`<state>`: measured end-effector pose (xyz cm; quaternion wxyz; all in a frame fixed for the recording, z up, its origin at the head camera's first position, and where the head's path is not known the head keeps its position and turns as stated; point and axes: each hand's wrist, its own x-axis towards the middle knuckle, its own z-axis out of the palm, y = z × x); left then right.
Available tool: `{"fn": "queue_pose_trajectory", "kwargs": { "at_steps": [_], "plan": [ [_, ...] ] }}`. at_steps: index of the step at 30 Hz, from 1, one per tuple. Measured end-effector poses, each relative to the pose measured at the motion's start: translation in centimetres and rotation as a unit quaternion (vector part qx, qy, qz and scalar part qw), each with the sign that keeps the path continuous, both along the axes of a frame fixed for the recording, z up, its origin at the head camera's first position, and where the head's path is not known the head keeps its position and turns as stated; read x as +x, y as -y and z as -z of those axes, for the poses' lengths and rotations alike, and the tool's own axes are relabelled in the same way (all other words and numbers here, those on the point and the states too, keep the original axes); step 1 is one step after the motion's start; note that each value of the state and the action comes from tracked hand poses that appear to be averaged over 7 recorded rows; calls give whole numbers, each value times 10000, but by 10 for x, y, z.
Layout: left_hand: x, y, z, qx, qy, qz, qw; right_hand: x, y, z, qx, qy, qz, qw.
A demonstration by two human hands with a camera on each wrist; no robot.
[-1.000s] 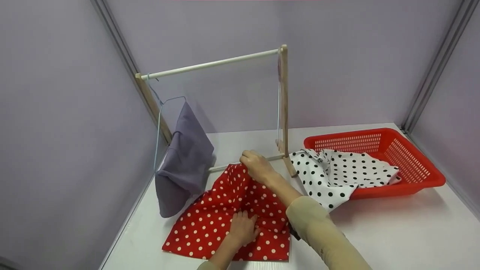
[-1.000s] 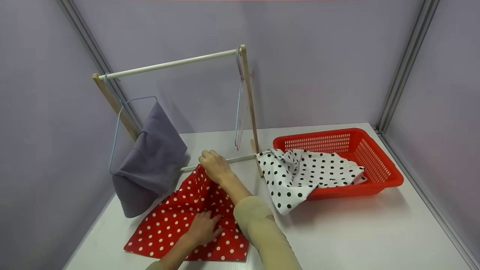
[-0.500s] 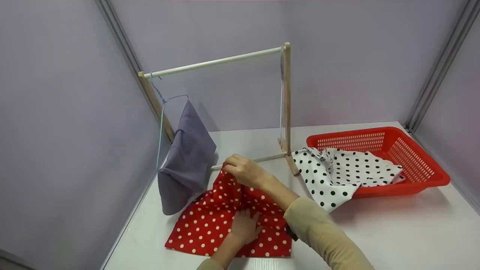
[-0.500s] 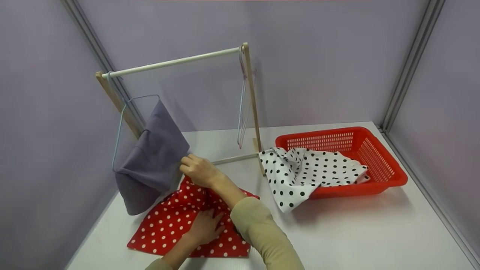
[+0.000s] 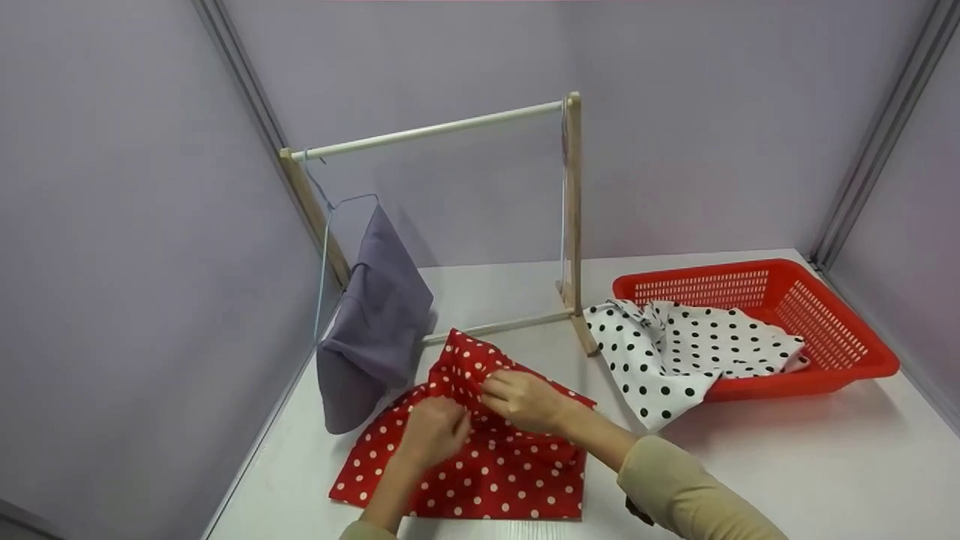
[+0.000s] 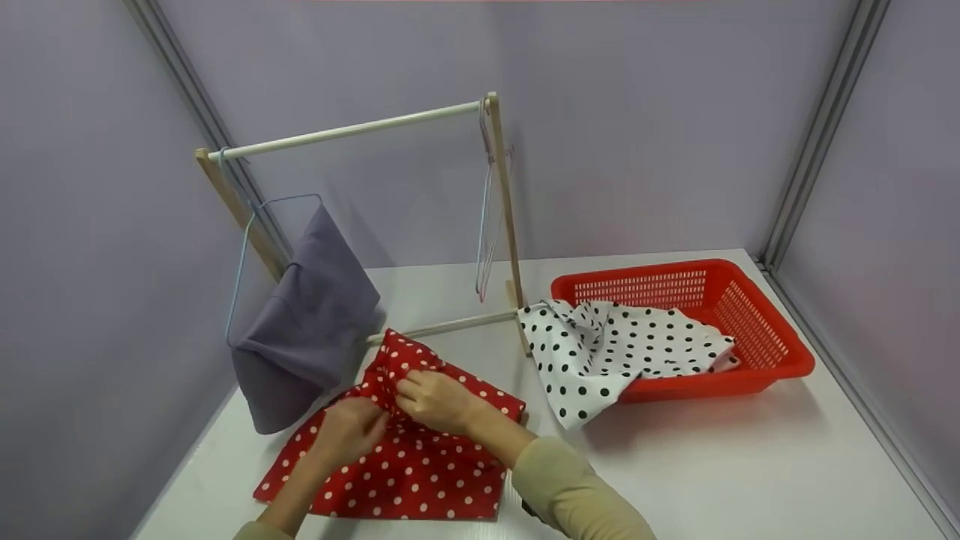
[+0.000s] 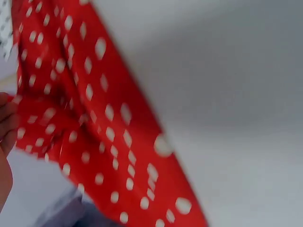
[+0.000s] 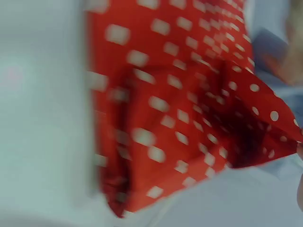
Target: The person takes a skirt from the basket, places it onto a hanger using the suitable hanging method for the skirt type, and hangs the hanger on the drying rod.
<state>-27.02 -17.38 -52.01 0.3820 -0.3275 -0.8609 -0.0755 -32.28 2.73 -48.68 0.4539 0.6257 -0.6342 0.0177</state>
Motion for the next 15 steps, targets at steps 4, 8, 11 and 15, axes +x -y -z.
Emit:
{"fn": "queue_pose_trajectory", "kwargs": {
  "at_steps": [4, 8, 11, 15],
  "plan": [
    [-20, 11, -24, 387, -43, -945, 9948, 16, -2, 24, 486, -571, 314, 9967],
    [-39, 8, -38, -268, 293, -1544, 9872, 32, -1, 42, 949, -814, 423, 9913],
    [-51, 4, -43, -656, 651, -1714, 9808, 40, -3, 50, 1329, -897, 481, 9859],
    [-61, -1, -44, -1004, 1042, -1871, 9716, 42, -7, 51, 1612, -582, 640, 9831]
  ]
}}
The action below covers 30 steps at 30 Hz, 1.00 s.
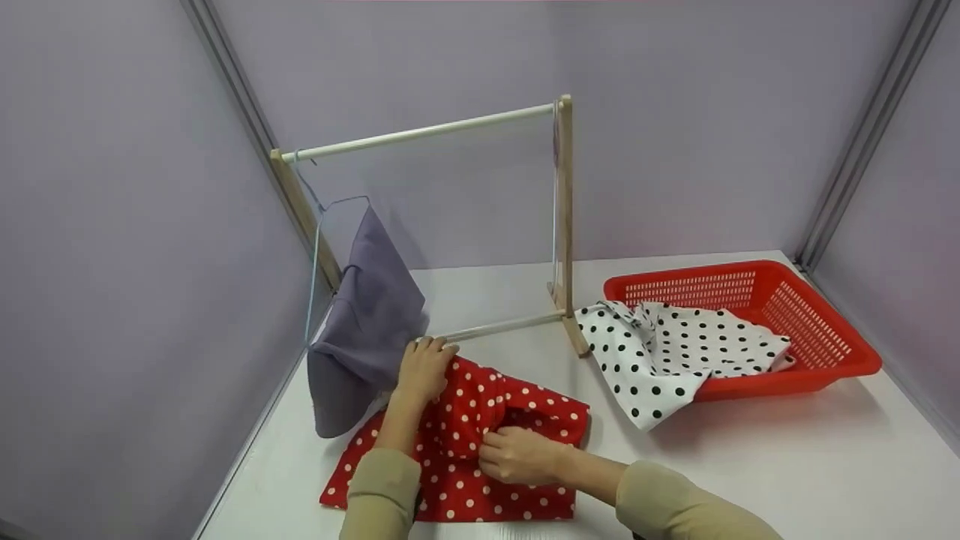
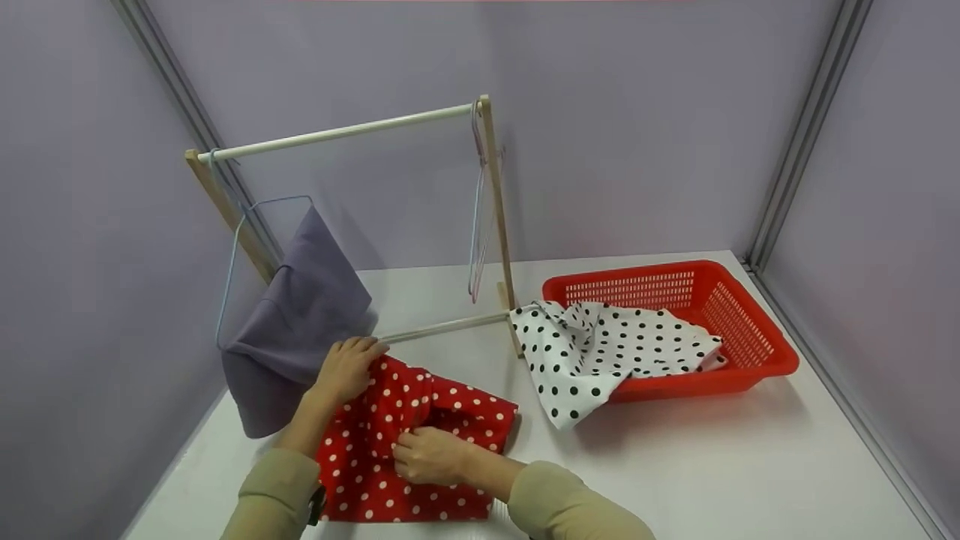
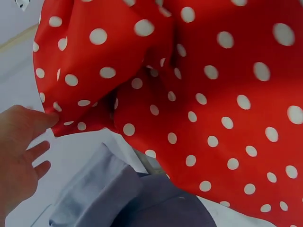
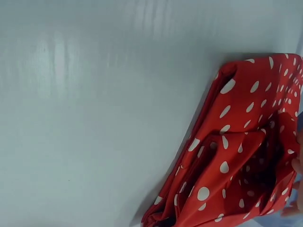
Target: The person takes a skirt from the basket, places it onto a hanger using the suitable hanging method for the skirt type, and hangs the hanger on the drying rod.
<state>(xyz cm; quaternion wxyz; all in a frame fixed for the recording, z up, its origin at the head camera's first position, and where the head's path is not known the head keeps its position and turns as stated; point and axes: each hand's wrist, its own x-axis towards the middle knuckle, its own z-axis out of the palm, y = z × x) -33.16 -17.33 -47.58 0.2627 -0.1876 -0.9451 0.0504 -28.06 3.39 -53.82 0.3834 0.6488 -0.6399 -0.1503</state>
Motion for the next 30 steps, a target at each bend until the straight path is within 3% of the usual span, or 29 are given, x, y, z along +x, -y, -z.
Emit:
{"fn": "queue_pose_trajectory", "kwargs": {
  "at_steps": [3, 5, 7, 9, 11, 12, 14, 17, 20, 23, 26, 30],
  "plan": [
    [-4, 2, 3, -285, 17, -31, 9996, -3, -2, 1, -352, 622, 46, 9974],
    [-4, 4, 6, -374, -176, 28, 9991, -5, -2, 3, -892, 1186, 72, 9889],
    [-4, 5, 8, -421, -467, 120, 9979, -8, -3, 4, -1585, 1848, 198, 9697],
    [-3, 6, 8, -385, -776, 224, 9960, -12, -4, 5, -2274, 2379, 495, 9430],
    [-1, 6, 7, -344, -1072, 351, 9930, -18, -6, 5, -2748, 2607, 946, 9206],
    [0, 6, 7, -348, -1210, 412, 9912, -22, -7, 6, -2868, 2584, 1180, 9149],
    [3, 5, 7, -373, -1471, 549, 9869, -29, -10, 7, -2882, 2372, 1575, 9143],
    [9, 4, 10, -447, -1795, 723, 9801, -37, -15, 11, -2586, 1945, 1946, 9260],
    [17, 3, 18, -496, -2013, 891, 9742, -40, -18, 15, -2197, 1745, 2110, 9364],
    [29, 1, 29, -646, -2043, 1028, 9714, -40, -20, 21, -1804, 1736, 2273, 9411],
    [43, -3, 39, -875, -1847, 1107, 9726, -39, -22, 25, -1435, 1914, 2545, 9370],
    [62, -9, 51, -1277, -1434, 1015, 9761, -40, -25, 27, -1147, 2325, 2961, 9193]
  ]
}}
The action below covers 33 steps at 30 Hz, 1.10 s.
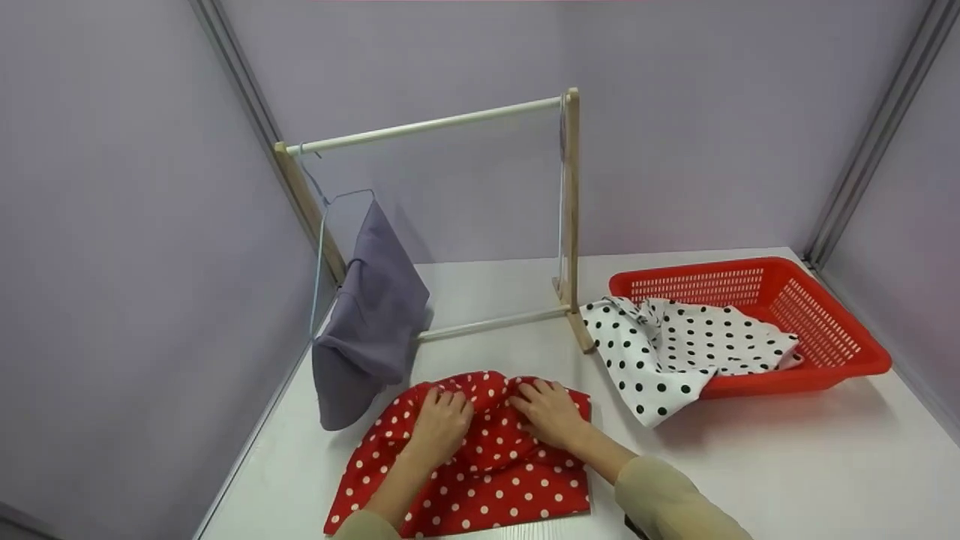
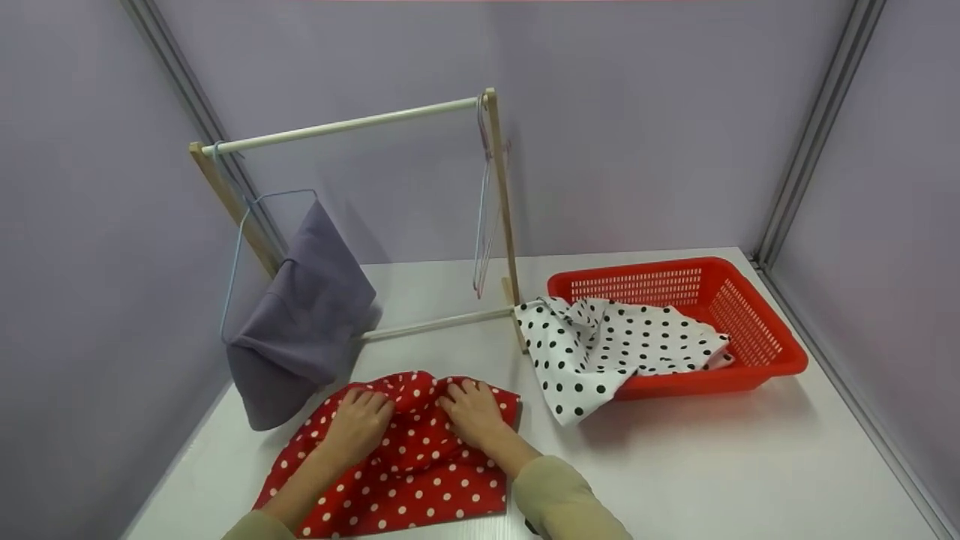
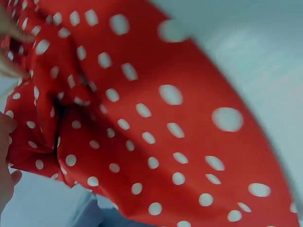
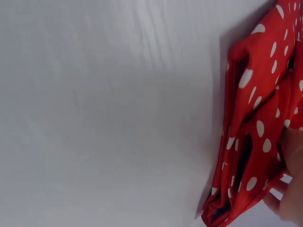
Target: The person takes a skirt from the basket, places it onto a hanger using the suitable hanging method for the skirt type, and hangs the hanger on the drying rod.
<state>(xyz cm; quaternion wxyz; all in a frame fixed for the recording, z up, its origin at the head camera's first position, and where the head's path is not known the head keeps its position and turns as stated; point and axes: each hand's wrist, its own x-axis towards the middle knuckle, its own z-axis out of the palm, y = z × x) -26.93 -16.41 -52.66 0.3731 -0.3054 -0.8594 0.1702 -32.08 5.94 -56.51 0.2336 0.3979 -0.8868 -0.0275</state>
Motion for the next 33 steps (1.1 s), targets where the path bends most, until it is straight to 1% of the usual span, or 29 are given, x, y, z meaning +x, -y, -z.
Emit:
{"fn": "queue_pose_trajectory", "kwargs": {
  "at_steps": [3, 4, 5, 6, 8, 9, 11, 13, 15, 17, 18, 19, 21, 22, 24, 25, 27, 28, 30, 33],
  "plan": [
    [11, -3, 10, -329, 379, -317, 9982, -2, -1, 1, -46, 332, 71, 9994],
    [13, -4, 13, -384, 539, -432, 9969, -3, -2, 0, -87, 443, 68, 9990],
    [14, -5, 16, -381, 714, -535, 9953, -4, -2, 0, -116, 550, 57, 9984],
    [15, -5, 19, -292, 901, -629, 9935, -5, -3, 0, -146, 656, 32, 9977],
    [14, -6, 21, 79, 1161, -735, 9905, -5, -4, -2, -181, 862, -18, 9961],
    [12, -7, 21, 341, 1244, -742, 9889, -5, -4, -2, -191, 946, -38, 9953],
    [7, -8, 18, 886, 1301, -693, 9851, -6, -6, -3, -190, 1048, -62, 9943],
    [-3, -10, 14, 1350, 1219, -578, 9816, -5, -7, -3, -187, 1091, -68, 9938],
    [-12, -14, 8, 1514, 1326, -641, 9774, -5, -8, -2, -187, 1128, -31, 9934],
    [-20, -18, 1, 1390, 1635, -826, 9732, -4, -8, -1, -185, 1191, 31, 9927],
    [-24, -20, -3, 1215, 1832, -920, 9712, -4, -8, -1, -180, 1217, 66, 9924],
    [-26, -23, -8, 983, 2122, -1063, 9664, -4, -7, 0, -185, 1248, 100, 9920],
    [-31, -28, -17, 460, 2614, -1232, 9562, -4, -7, 2, -195, 1323, 175, 9909],
    [-33, -30, -20, 240, 2857, -1292, 9493, -3, -7, 2, -185, 1340, 202, 9906],
    [-36, -35, -26, -99, 3186, -1370, 9379, -2, -7, 3, -167, 1335, 230, 9906],
    [-37, -37, -28, -199, 3312, -1409, 9328, -2, -7, 3, -157, 1303, 228, 9911],
    [-38, -41, -30, -361, 3463, -1473, 9258, -1, -8, 3, -105, 1203, 224, 9924],
    [-38, -42, -30, -397, 3506, -1484, 9239, -1, -8, 2, -90, 1162, 220, 9929],
    [-39, -44, -31, -461, 3543, -1499, 9219, -1, -8, 0, -74, 1105, 231, 9936],
    [-40, -46, -29, -525, 3515, -1489, 9228, 0, -9, -2, -50, 1164, 286, 9928]
  ]
}}
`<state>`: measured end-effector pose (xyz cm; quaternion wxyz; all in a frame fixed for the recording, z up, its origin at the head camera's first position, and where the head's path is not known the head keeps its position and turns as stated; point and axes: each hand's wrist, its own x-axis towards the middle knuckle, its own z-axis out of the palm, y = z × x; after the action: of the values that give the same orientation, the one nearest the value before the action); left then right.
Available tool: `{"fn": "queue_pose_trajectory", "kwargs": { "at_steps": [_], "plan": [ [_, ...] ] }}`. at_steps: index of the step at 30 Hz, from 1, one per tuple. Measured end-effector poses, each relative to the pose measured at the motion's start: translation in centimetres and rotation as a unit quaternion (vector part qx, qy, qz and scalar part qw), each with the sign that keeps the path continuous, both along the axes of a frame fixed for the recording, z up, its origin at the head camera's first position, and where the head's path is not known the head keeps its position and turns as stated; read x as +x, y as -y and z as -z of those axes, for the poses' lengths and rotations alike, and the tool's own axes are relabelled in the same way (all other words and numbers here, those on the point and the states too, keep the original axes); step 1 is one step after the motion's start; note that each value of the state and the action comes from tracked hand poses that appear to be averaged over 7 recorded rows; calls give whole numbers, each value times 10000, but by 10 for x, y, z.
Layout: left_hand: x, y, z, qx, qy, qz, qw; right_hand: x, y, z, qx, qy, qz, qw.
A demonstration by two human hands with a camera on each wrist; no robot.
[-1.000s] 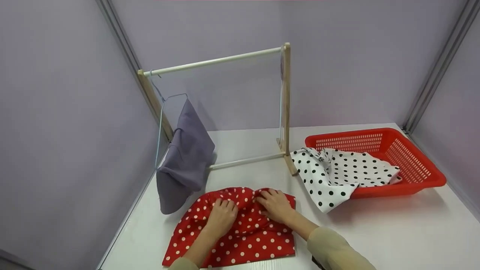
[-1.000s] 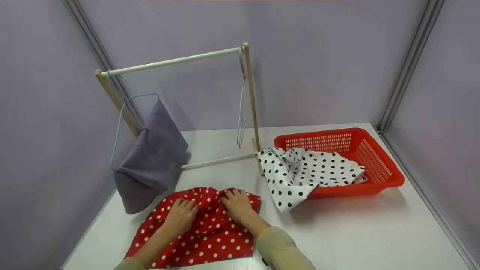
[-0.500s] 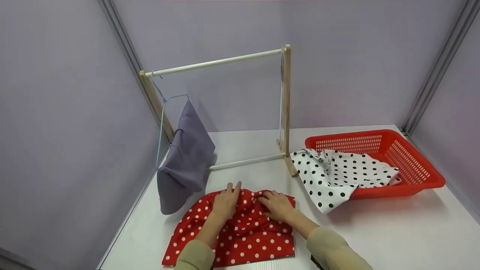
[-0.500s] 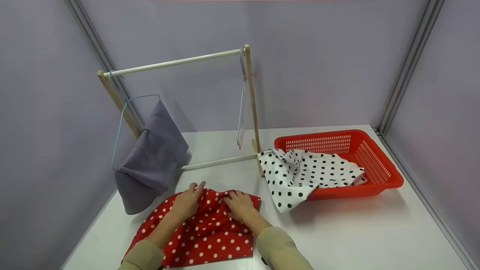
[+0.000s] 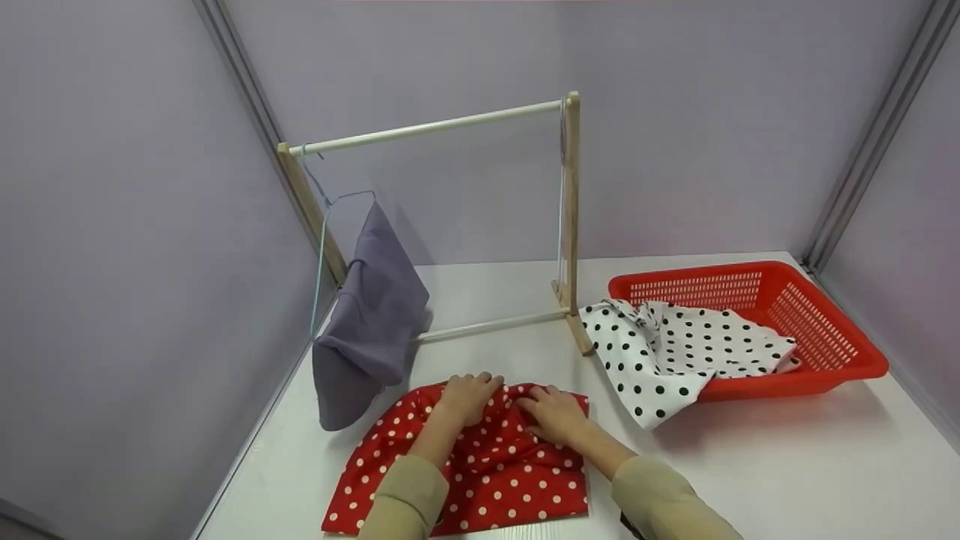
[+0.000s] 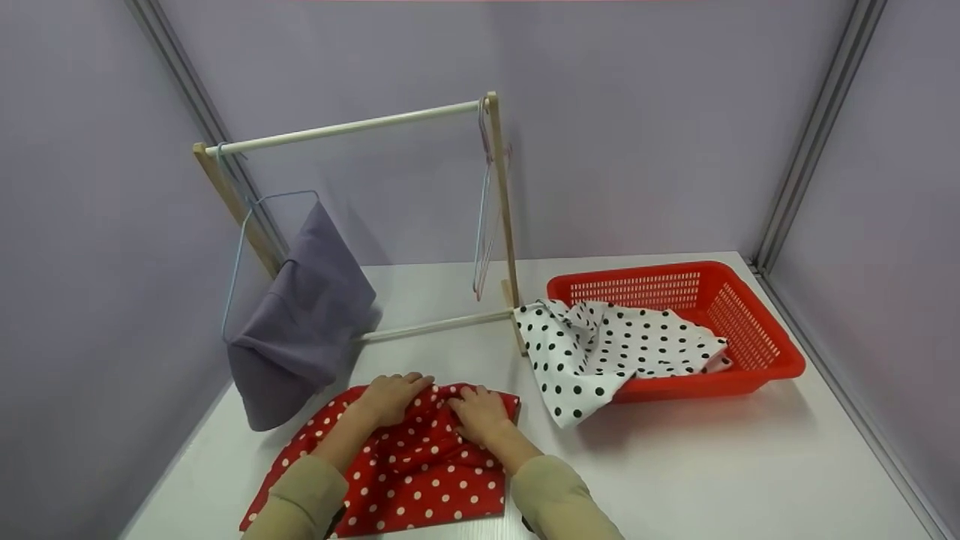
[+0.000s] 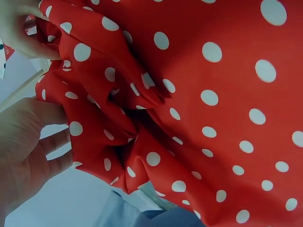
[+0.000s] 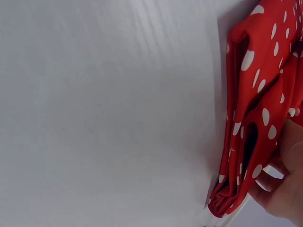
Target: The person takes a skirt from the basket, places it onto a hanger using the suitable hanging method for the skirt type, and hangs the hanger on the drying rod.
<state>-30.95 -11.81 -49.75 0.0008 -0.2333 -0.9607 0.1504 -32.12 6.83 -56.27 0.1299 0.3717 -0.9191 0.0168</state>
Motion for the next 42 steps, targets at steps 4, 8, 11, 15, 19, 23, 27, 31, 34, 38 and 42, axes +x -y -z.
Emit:
{"fn": "queue_pose_trajectory", "kwargs": {
  "at_steps": [4, 8, 11, 15, 19, 23, 27, 31, 34, 38, 42],
  "plan": [
    [-2, -1, 3, -79, -123, 29, 9999, 0, 0, -1, 54, 50, 53, 10000],
    [-1, -1, 5, -26, -192, 63, 9998, -1, 0, 1, 94, 72, 74, 9999],
    [-1, -1, 7, 76, -191, 86, 9998, -1, 0, 2, 90, 135, 99, 9998],
    [-2, 0, 8, 126, -232, 114, 9996, -1, -1, 3, 73, 193, 158, 9997],
    [-3, 0, 8, 149, -248, 120, 9995, -2, -2, 3, 98, 218, 182, 9995],
    [-4, 0, 9, 99, -220, 127, 9996, -2, -1, 4, 132, 107, 128, 9998],
    [-4, -3, 8, 65, 55, 91, 9999, -2, -1, 3, 173, 15, 104, 9998],
    [-4, -7, 8, 163, 405, -47, 9990, -1, 0, 2, 214, 66, 113, 9997],
    [-5, -7, 8, 259, 589, -184, 9978, 0, 1, 1, 228, 138, 116, 9996],
    [-9, -3, 6, 543, 650, -277, 9960, 0, 1, 0, 176, 175, 128, 9996],
    [-12, 5, 0, 696, 241, -209, 9971, -1, 1, 2, 113, 116, 135, 9998]
  ]
}}
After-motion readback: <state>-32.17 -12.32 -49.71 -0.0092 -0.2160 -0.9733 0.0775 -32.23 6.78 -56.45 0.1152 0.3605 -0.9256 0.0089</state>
